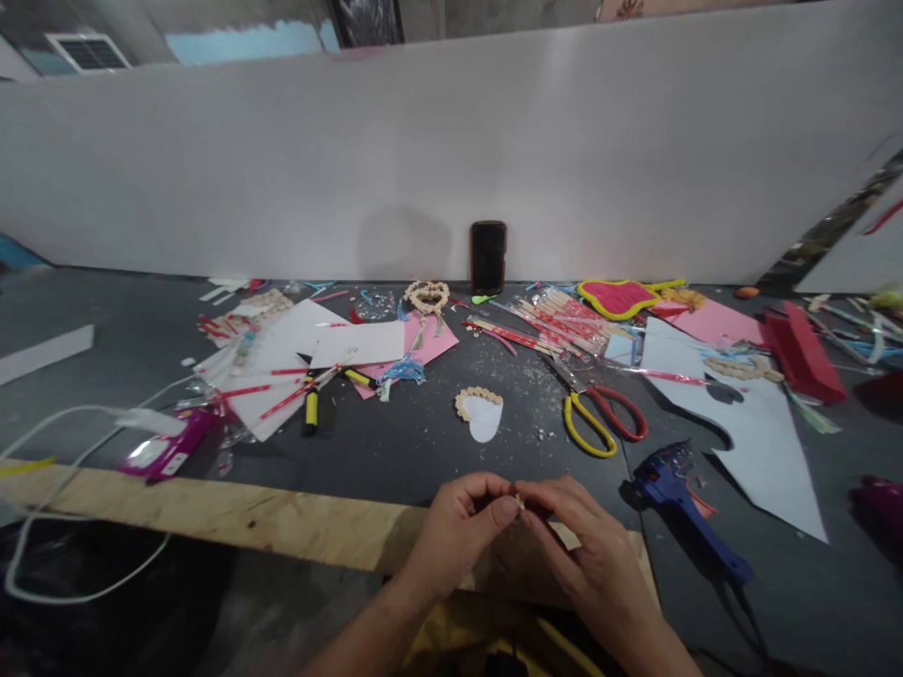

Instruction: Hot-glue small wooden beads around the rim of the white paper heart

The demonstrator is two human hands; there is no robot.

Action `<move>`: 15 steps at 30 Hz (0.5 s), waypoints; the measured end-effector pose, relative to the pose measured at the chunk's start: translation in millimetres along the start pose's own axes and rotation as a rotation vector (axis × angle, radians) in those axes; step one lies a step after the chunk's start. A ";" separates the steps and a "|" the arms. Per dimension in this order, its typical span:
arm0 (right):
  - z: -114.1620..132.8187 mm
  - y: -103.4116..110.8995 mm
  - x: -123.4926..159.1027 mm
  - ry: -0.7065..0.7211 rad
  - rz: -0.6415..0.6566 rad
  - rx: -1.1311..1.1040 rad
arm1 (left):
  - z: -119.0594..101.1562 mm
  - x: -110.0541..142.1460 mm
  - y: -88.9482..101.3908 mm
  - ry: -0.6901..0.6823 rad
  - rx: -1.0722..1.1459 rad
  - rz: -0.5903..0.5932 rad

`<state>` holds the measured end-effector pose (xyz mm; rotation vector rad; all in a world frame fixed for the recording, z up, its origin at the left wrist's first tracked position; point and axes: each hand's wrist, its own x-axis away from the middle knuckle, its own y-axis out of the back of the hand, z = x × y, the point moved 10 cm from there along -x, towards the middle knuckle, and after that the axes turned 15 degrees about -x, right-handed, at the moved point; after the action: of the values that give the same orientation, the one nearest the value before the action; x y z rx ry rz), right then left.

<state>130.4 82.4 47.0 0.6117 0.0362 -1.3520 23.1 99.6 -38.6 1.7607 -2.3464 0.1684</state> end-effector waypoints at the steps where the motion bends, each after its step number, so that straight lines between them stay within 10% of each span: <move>1: 0.3 -0.4 0.1 0.003 0.002 -0.002 | -0.1 0.2 -0.5 0.007 0.021 0.006; 15: -4.9 -0.7 2.6 -0.019 -0.009 0.001 | 11.6 -0.3 -5.4 0.071 0.225 0.021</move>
<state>132.0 82.1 41.6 0.6002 0.0235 -1.3667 27.3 95.8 -50.2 1.7934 -2.3747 0.5076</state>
